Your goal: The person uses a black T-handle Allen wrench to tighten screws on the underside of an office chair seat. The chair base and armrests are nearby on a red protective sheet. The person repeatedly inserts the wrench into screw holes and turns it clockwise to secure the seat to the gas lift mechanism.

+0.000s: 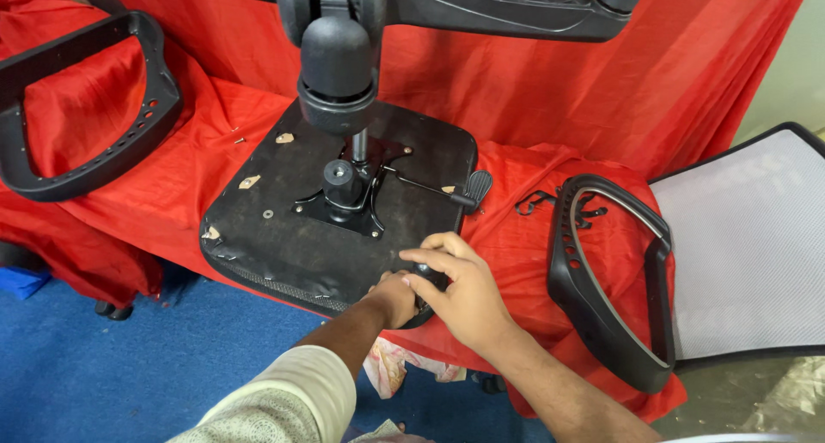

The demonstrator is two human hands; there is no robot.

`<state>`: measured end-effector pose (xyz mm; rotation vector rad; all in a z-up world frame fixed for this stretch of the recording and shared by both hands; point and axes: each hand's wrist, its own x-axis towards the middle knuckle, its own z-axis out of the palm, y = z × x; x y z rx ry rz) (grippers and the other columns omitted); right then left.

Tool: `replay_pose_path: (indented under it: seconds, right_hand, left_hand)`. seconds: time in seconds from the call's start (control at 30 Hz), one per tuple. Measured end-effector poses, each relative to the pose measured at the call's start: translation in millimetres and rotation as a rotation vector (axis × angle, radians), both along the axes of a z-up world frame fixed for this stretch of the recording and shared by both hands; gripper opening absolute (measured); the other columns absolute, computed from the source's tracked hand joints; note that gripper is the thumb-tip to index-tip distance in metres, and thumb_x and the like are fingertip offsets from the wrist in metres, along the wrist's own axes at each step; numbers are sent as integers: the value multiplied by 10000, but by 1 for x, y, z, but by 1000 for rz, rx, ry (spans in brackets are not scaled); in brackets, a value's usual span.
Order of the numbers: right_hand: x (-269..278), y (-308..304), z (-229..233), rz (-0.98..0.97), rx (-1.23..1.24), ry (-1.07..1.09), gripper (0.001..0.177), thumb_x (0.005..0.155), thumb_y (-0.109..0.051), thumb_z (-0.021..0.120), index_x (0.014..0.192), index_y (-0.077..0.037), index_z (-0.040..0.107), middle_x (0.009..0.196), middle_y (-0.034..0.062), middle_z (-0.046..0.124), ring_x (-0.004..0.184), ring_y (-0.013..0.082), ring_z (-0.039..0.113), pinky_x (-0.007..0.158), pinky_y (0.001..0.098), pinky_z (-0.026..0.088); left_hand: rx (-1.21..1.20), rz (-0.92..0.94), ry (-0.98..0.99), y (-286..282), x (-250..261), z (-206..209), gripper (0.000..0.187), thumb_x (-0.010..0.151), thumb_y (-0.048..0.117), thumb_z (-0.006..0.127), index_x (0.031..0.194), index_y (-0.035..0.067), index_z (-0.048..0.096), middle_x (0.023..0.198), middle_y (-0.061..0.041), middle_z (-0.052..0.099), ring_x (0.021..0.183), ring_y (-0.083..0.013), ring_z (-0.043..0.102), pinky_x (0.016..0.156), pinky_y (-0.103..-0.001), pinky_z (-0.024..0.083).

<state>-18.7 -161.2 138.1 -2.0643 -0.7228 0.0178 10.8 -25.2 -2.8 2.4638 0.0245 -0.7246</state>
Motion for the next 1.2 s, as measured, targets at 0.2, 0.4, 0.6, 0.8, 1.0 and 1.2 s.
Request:
replay_pose_path:
  seconds: [0.2, 0.4, 0.6, 0.8, 1.0, 1.2]
  right_hand:
    - [-2, -2, -6, 96, 70, 48, 367, 859, -22, 665, 1223, -60, 693, 1188, 80, 705, 1012, 213, 707, 910, 303, 564]
    - [-4, 2, -10, 35, 81, -107, 286, 774, -76, 809, 1054, -40, 758, 1116, 126, 568, 1042, 261, 619, 913, 337, 519]
    - [0, 0, -1, -18, 53, -60, 322, 832, -106, 783, 1146, -52, 739, 1075, 83, 639, 984, 213, 662, 850, 313, 543]
    - [0, -3, -3, -12, 72, 173, 382, 812, -27, 650, 1191, -49, 692, 1158, 74, 689, 911, 227, 711, 745, 314, 582]
    - [2, -4, -11, -19, 101, -127, 296, 785, -105, 823, 1063, -25, 763, 1102, 142, 594, 1053, 254, 624, 923, 326, 516]
    - [-1, -5, -6, -24, 57, -21, 328, 827, -106, 782, 1150, -59, 757, 1124, 102, 646, 1067, 230, 664, 905, 312, 531]
  left_hand:
    - [-38, -44, 34, 5, 1, 12, 483, 925, 276, 637, 1403, 266, 572, 1490, -22, 514, 1402, -334, 424, 1118, -457, 403]
    - [-186, -139, -98, 11, 5, 0, 408, 943, 253, 586, 1348, 205, 582, 1285, -90, 680, 1204, -274, 640, 1010, -396, 518]
    - [-124, -71, -121, 9, 5, -11, 368, 827, 165, 761, 1183, 90, 707, 1171, -115, 746, 1128, -290, 689, 971, -383, 545]
    - [-38, -9, -40, 4, -5, 24, 438, 847, 209, 760, 1273, 150, 681, 1329, -123, 647, 1245, -341, 601, 1035, -439, 495]
    - [-79, 194, 59, 4, -9, 30, 572, 841, 215, 821, 1345, 113, 571, 1378, -172, 564, 1254, -356, 583, 1053, -432, 490]
    - [-440, 115, -194, 9, -17, 12, 350, 818, 166, 769, 1125, 32, 670, 1059, -149, 748, 997, -288, 730, 870, -381, 565]
